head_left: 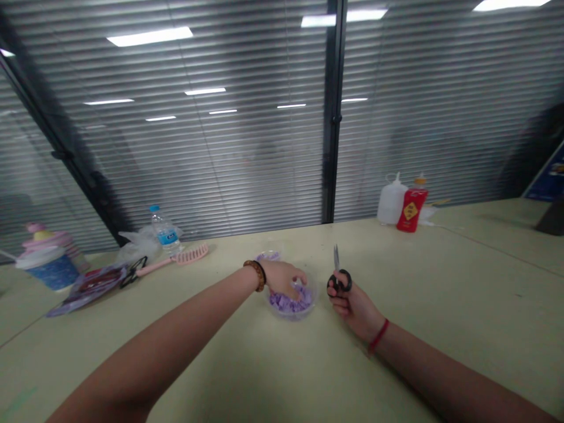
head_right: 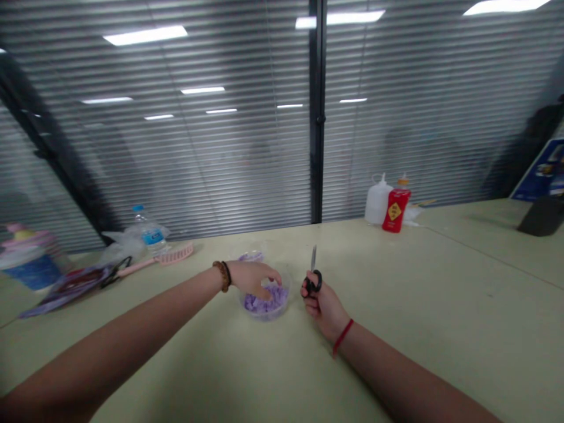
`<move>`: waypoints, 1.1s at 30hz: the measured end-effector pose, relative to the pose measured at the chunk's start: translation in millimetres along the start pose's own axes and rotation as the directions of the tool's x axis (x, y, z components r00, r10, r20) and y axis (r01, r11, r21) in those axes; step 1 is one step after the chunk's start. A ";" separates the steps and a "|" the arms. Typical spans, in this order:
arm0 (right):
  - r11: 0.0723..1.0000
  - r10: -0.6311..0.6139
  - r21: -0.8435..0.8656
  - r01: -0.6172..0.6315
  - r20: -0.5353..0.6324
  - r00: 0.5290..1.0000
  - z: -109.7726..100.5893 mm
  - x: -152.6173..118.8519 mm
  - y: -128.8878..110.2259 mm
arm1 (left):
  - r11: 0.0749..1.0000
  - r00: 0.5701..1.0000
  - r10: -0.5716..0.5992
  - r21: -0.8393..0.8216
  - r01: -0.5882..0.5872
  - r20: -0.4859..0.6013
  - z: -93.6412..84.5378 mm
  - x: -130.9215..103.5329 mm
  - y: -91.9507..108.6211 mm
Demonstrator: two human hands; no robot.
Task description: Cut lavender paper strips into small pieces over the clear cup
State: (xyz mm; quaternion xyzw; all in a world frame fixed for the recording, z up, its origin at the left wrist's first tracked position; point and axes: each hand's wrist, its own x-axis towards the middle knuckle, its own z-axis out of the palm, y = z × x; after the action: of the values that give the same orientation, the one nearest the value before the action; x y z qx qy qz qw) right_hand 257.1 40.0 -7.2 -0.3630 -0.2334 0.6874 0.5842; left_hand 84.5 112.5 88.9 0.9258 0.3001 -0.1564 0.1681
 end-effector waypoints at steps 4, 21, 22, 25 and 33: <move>1.000 0.003 -0.006 -0.003 0.003 1.000 -0.4 0.6 -0.1 | 0.972 0.985 -0.173 0.159 0.170 0.006 30.5 11.8 8.8; 0.997 0.014 -0.072 -0.013 0.017 1.000 0.1 2.1 1.1 | 0.978 0.962 0.082 -0.166 -0.128 -0.260 11.8 4.4 -10.1; 0.997 0.014 -0.076 -0.013 0.016 1.000 0.4 2.0 0.7 | 0.972 0.962 0.078 -0.196 -0.132 -0.261 10.6 2.7 -10.2; 0.996 0.015 -0.084 -0.013 0.013 1.000 1.0 1.5 0.1 | 0.959 0.969 0.069 -0.250 -0.130 -0.239 7.0 -2.2 -9.5; 0.995 0.005 -0.096 -0.003 0.021 1.000 -1.2 1.1 1.5 | 0.980 0.980 0.127 -0.131 -0.147 -0.153 -2.4 -9.2 1.9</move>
State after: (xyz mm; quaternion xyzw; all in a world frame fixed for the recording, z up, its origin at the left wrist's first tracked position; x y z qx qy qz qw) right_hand 257.1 40.7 -9.4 -0.3837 -0.2719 0.6804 0.5621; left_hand 79.0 107.4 95.1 0.9390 0.2572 -0.0556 0.2215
